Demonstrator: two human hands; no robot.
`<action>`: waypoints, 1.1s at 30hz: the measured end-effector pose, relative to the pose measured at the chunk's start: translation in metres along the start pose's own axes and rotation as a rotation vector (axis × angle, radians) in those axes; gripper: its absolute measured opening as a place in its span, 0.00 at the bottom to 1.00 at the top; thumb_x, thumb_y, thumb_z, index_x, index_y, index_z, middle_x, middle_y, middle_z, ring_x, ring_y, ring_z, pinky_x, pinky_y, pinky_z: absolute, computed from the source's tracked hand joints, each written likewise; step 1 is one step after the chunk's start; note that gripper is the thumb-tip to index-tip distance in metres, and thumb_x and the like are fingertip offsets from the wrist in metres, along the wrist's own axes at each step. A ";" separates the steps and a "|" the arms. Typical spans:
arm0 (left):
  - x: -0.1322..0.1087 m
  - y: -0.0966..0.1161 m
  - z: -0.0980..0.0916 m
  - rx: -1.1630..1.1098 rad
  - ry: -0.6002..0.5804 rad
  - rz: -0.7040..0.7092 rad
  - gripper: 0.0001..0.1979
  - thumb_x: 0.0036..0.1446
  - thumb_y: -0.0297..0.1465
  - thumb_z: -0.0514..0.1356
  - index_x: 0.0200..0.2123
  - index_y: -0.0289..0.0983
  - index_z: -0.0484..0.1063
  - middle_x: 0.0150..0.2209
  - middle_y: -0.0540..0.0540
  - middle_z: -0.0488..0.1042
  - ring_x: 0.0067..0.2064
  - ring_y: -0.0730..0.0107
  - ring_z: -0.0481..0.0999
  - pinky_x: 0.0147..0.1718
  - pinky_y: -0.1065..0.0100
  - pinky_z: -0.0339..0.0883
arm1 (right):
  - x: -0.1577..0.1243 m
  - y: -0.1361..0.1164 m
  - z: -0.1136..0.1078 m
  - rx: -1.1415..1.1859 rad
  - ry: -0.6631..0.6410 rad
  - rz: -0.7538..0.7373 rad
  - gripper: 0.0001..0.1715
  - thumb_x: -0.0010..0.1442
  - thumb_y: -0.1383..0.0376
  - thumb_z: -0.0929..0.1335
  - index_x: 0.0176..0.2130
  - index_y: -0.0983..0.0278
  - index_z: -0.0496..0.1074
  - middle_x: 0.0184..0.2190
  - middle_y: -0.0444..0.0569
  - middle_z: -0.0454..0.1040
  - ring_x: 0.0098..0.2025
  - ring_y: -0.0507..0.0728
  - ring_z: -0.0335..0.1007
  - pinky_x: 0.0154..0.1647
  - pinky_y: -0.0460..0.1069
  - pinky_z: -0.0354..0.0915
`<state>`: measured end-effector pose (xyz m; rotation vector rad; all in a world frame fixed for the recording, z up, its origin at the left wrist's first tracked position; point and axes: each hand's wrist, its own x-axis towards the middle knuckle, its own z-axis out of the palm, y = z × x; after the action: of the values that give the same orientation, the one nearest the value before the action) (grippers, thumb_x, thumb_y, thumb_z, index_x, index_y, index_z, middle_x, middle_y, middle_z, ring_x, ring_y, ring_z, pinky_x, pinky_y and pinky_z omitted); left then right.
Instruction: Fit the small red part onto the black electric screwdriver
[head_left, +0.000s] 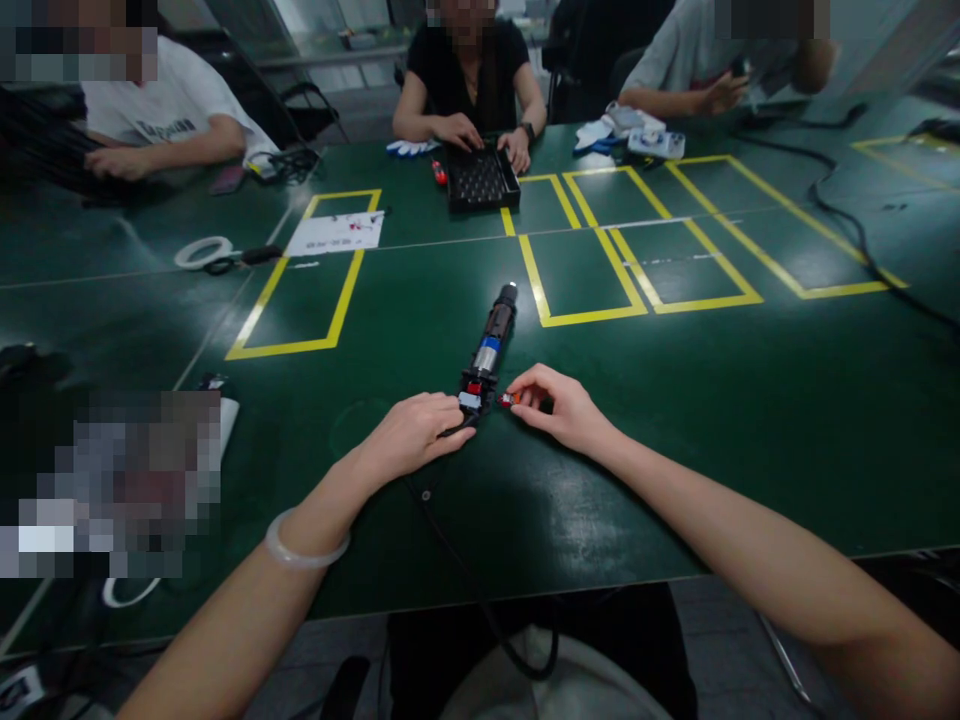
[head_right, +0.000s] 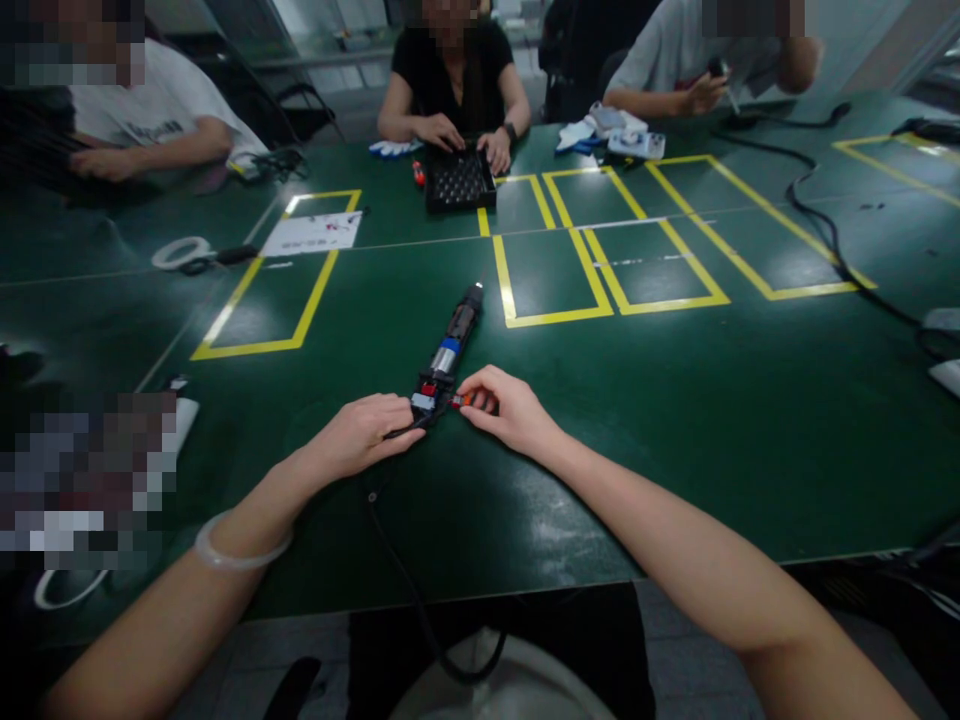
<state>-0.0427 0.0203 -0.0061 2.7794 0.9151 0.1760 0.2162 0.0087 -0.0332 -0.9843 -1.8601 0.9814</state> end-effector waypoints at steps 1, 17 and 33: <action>0.000 0.002 -0.001 -0.016 -0.018 0.015 0.20 0.69 0.39 0.50 0.27 0.36 0.68 0.30 0.46 0.70 0.34 0.68 0.69 0.35 0.67 0.58 | 0.000 -0.002 -0.001 -0.048 0.003 -0.031 0.07 0.60 0.68 0.70 0.41 0.63 0.70 0.34 0.46 0.70 0.32 0.52 0.67 0.33 0.48 0.65; -0.002 0.014 -0.011 0.013 -0.141 -0.081 0.19 0.69 0.40 0.49 0.32 0.36 0.72 0.34 0.46 0.73 0.38 0.67 0.72 0.37 0.67 0.60 | -0.006 0.000 0.008 -0.571 -0.127 -0.395 0.05 0.67 0.66 0.65 0.43 0.63 0.71 0.42 0.53 0.74 0.45 0.58 0.70 0.45 0.51 0.68; 0.017 0.052 -0.011 0.383 -0.125 -0.635 0.35 0.62 0.58 0.45 0.35 0.35 0.79 0.36 0.37 0.78 0.37 0.49 0.79 0.31 0.62 0.61 | -0.002 0.000 0.024 -0.468 -0.059 -0.276 0.10 0.69 0.68 0.63 0.46 0.64 0.73 0.44 0.53 0.76 0.46 0.58 0.74 0.47 0.52 0.72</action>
<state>-0.0009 -0.0088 0.0180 2.5949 1.8904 -0.2986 0.1958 0.0007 -0.0430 -0.9303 -2.2593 0.4208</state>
